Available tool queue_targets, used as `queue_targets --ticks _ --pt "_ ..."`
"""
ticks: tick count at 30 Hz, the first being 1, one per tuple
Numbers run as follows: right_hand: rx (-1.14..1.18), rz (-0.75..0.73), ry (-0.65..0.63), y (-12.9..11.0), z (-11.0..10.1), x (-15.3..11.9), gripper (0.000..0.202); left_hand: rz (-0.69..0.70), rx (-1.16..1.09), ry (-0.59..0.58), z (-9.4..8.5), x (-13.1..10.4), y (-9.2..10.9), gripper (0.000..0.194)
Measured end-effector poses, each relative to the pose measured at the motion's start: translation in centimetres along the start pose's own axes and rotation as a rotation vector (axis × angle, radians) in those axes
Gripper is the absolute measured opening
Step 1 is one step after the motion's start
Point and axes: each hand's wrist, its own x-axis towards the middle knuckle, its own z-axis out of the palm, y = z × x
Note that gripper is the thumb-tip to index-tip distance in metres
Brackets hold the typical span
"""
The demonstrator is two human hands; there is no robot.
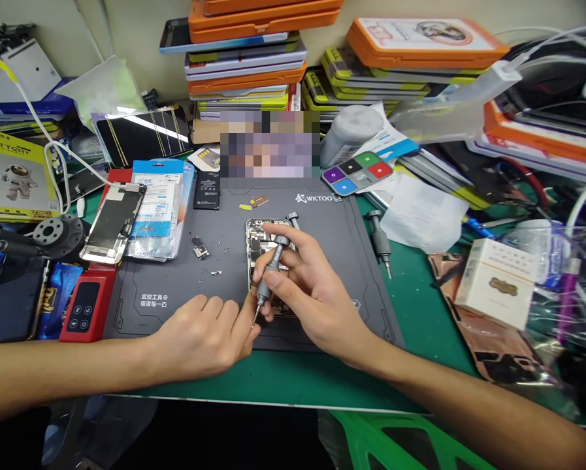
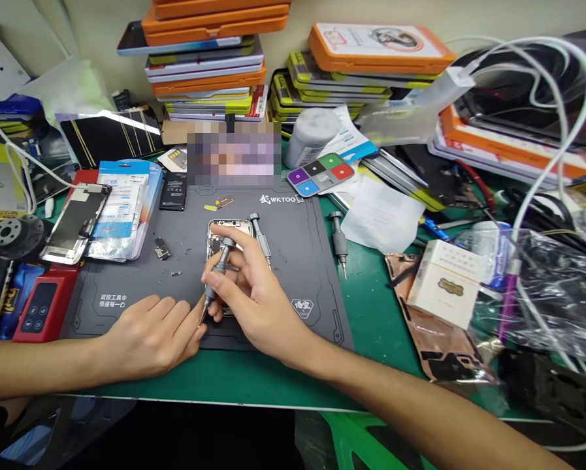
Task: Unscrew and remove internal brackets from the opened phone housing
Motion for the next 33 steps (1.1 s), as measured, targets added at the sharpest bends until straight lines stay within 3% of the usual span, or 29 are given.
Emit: queue_targets --ticks 19,33 --pt "0.011 0.024 0.002 -0.13 -0.14 0.22 0.046 -0.005 -0.001 0.017 0.12 -0.09 0.09 0.035" --pt "-0.001 0.027 -0.020 -0.03 -0.13 0.26 0.044 -0.014 -0.004 0.015 0.09 -0.14 0.12 0.032"
